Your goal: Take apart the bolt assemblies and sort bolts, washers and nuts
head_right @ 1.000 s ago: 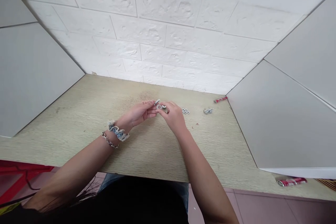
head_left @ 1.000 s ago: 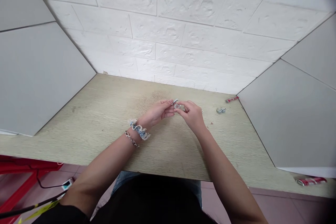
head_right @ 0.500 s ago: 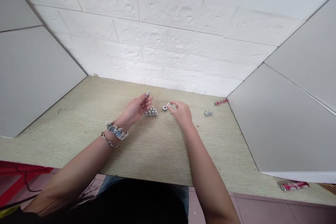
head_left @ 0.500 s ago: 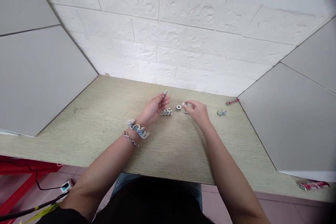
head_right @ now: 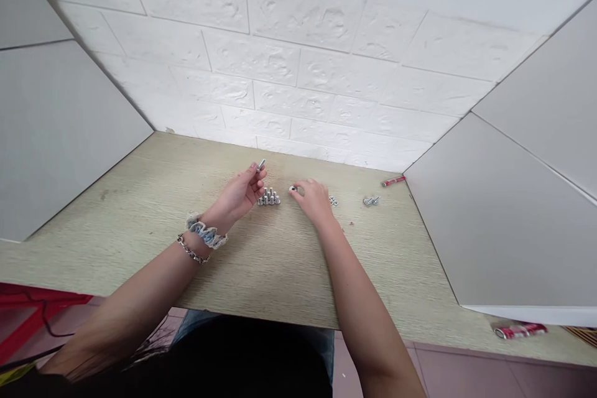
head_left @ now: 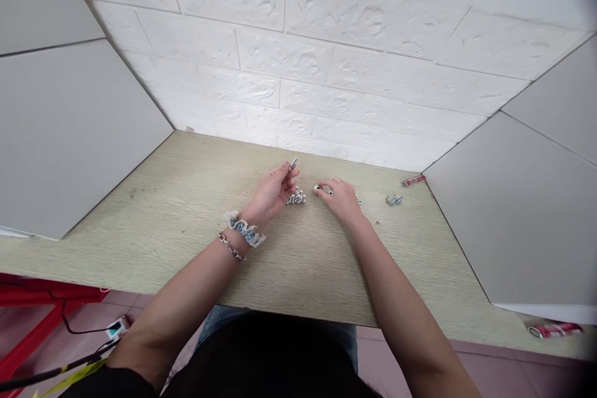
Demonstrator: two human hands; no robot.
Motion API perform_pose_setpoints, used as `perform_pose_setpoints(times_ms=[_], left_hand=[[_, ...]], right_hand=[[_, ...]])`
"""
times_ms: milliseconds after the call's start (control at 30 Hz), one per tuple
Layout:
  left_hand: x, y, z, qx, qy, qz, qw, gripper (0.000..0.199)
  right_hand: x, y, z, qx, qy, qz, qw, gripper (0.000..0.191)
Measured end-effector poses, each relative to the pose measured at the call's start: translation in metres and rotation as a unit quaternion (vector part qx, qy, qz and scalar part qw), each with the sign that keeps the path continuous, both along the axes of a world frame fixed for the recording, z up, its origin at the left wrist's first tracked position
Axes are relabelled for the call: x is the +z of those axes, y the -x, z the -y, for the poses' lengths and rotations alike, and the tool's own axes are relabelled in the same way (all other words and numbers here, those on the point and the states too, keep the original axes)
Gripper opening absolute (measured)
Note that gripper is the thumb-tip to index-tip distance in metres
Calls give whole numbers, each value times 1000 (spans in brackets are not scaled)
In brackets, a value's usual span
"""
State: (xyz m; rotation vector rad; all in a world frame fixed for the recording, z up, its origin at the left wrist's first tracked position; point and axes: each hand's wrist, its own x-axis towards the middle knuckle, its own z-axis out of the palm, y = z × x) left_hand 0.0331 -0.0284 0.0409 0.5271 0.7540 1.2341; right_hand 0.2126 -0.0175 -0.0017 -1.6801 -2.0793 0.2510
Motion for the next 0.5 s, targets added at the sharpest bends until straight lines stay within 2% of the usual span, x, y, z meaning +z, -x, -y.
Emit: perform_pose_setpoints(times_ms=[367, 500], left_hand=[[1, -1, 1, 11, 2, 6, 1000, 14], [-1, 0, -2, -5, 33, 24, 999, 15]], right_hand=[[-2, 0, 0, -1, 10, -12, 1000, 24], [-3, 1, 0, 2, 11, -15, 1000, 23]])
